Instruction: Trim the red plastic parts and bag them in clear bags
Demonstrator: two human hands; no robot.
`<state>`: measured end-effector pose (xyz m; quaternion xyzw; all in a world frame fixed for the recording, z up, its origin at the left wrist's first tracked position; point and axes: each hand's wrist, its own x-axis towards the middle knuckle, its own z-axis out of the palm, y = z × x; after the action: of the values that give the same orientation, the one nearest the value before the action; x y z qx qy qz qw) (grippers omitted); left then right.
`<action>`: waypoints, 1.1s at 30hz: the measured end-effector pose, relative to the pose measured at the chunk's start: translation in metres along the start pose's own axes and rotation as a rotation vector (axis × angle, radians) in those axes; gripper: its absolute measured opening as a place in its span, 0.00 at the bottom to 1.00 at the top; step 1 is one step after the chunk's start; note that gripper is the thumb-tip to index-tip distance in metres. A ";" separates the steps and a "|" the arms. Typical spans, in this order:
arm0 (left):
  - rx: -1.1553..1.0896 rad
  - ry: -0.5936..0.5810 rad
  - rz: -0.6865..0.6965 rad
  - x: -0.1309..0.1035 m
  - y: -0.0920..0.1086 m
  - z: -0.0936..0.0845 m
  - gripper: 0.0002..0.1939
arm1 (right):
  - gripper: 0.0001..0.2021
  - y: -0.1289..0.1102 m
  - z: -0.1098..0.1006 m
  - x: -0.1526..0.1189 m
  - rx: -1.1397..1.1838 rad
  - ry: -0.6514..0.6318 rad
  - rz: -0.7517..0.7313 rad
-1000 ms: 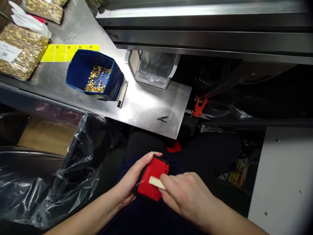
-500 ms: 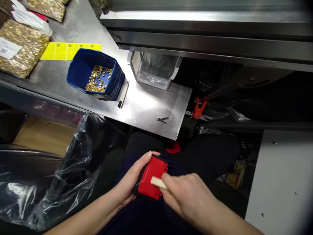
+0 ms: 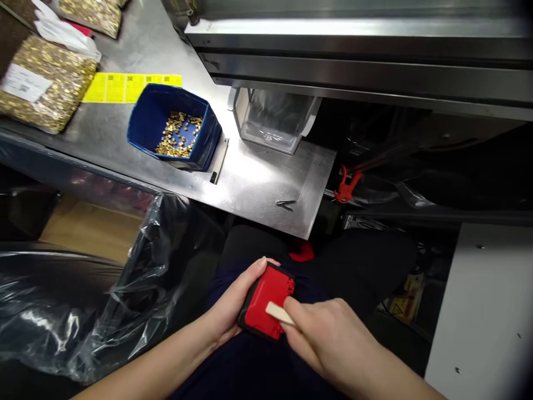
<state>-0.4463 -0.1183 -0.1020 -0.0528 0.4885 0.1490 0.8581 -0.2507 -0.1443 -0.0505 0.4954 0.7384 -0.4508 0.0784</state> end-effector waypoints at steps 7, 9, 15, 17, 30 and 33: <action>-0.038 0.010 -0.023 0.002 0.000 0.000 0.19 | 0.05 0.001 -0.004 0.001 0.010 -0.031 0.026; -0.027 -0.008 -0.004 0.002 0.000 0.000 0.18 | 0.04 0.002 -0.006 0.001 0.004 -0.031 0.017; -0.017 0.034 -0.047 0.002 0.001 -0.001 0.20 | 0.04 0.004 -0.008 0.000 0.025 -0.027 0.035; -0.013 0.024 -0.045 0.003 0.001 -0.001 0.21 | 0.04 0.003 -0.008 0.000 0.002 -0.020 0.050; 0.022 0.031 -0.016 0.004 0.001 -0.002 0.20 | 0.05 0.004 -0.013 -0.002 -0.002 -0.060 0.079; 0.060 0.030 -0.003 0.003 0.001 0.000 0.20 | 0.07 0.003 -0.014 -0.001 -0.019 -0.041 0.084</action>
<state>-0.4449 -0.1165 -0.1048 -0.0299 0.5053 0.1323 0.8522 -0.2434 -0.1340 -0.0438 0.5158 0.7194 -0.4502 0.1171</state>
